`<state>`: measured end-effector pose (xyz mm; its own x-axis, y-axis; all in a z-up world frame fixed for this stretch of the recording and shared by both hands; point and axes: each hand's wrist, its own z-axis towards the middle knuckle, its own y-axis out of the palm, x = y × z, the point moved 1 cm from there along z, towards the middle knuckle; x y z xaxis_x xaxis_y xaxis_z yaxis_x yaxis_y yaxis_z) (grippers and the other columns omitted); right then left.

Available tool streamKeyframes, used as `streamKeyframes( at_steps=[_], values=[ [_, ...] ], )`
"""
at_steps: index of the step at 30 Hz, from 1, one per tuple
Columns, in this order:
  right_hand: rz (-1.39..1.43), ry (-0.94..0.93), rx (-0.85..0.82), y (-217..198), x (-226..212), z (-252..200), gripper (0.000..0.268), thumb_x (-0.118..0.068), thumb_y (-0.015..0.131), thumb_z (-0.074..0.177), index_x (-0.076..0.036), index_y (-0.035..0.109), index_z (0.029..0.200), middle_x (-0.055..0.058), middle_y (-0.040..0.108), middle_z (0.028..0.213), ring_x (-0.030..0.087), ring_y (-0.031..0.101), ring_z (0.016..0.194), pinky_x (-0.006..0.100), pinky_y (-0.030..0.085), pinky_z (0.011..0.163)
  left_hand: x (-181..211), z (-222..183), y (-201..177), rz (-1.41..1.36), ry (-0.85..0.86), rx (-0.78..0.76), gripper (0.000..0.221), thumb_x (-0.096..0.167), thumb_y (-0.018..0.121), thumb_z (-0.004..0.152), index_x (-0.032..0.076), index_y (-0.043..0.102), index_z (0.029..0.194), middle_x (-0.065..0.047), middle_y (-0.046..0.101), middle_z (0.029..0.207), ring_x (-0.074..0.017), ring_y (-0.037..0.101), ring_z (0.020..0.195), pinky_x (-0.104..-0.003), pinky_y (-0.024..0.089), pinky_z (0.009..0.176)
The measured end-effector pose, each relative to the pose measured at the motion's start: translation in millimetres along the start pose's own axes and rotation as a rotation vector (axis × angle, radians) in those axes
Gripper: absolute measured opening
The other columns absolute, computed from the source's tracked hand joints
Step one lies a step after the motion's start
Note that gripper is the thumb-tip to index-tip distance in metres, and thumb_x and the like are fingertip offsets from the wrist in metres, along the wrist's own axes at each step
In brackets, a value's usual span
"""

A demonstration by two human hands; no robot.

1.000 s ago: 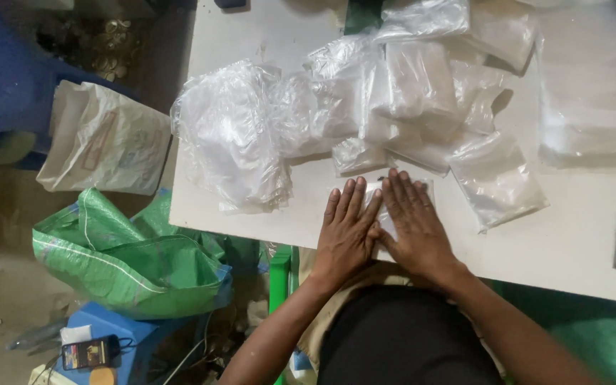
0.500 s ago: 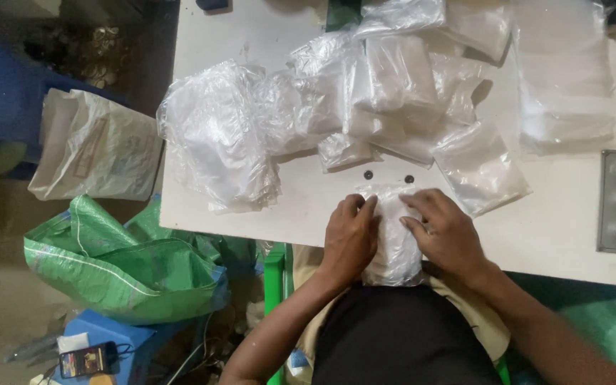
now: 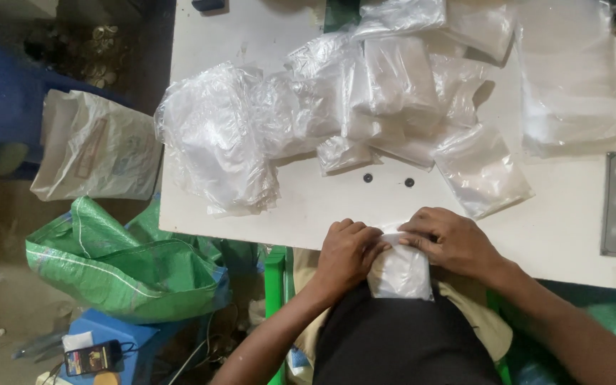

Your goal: Sorting and organizing small plastic bags containing powder on a packaging workstation table.

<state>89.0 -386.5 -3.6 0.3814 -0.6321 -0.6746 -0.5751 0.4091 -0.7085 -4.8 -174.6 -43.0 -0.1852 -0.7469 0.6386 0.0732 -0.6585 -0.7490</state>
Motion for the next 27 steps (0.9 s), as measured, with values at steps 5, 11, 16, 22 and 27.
streamKeyframes(
  at_steps=[5,11,16,22,27],
  values=[
    [-0.202,-0.077,0.097,17,6,1,0.025,-0.043,0.065,0.096,-0.021,0.073,0.089,0.0,0.065,0.109,0.027,0.067,0.1,0.04,0.056,0.088,13,12,-8,0.031,-0.094,-0.032,0.022,0.034,0.07,0.094,0.014,0.074,0.086,-0.007,0.065,0.091,-0.0276,0.06,0.083,-0.038,0.045,0.074],
    [0.095,-0.048,0.007,-3,-15,-3,0.028,-0.037,0.058,0.102,-0.011,0.062,0.093,0.01,0.063,0.106,0.037,0.069,0.1,0.046,0.056,0.087,9,39,-39,-0.391,-0.288,-0.243,0.051,0.043,0.081,0.083,0.005,0.069,0.115,-0.02,0.064,0.107,-0.042,0.063,0.099,-0.05,0.05,0.086],
    [0.338,-0.085,-0.135,-27,-21,-8,0.026,-0.031,0.059,0.103,-0.014,0.067,0.086,0.005,0.07,0.081,0.029,0.074,0.08,0.04,0.06,0.079,24,32,-39,-0.999,-0.653,-0.471,0.023,0.017,0.088,0.079,0.002,0.072,0.087,-0.001,0.065,0.072,-0.0127,0.06,0.066,-0.025,0.045,0.063],
    [0.217,-0.131,-0.222,-35,-11,-2,0.026,-0.038,0.061,0.101,-0.015,0.069,0.09,-0.001,0.066,0.08,0.016,0.058,0.07,0.031,0.042,0.065,18,40,-30,-0.807,-0.656,-0.378,0.015,0.019,0.085,0.085,0.01,0.072,0.085,0.002,0.069,0.079,-0.0081,0.061,0.075,-0.025,0.047,0.067],
    [0.15,-0.112,0.025,-34,-12,9,0.03,-0.028,0.075,0.091,-0.018,0.07,0.118,0.008,0.078,0.115,0.035,0.074,0.108,0.046,0.058,0.091,5,35,-20,-0.292,-0.168,-0.084,0.046,0.035,0.086,0.08,0.017,0.072,0.121,-0.009,0.067,0.108,-0.0319,0.063,0.099,-0.041,0.052,0.086]
  ],
)
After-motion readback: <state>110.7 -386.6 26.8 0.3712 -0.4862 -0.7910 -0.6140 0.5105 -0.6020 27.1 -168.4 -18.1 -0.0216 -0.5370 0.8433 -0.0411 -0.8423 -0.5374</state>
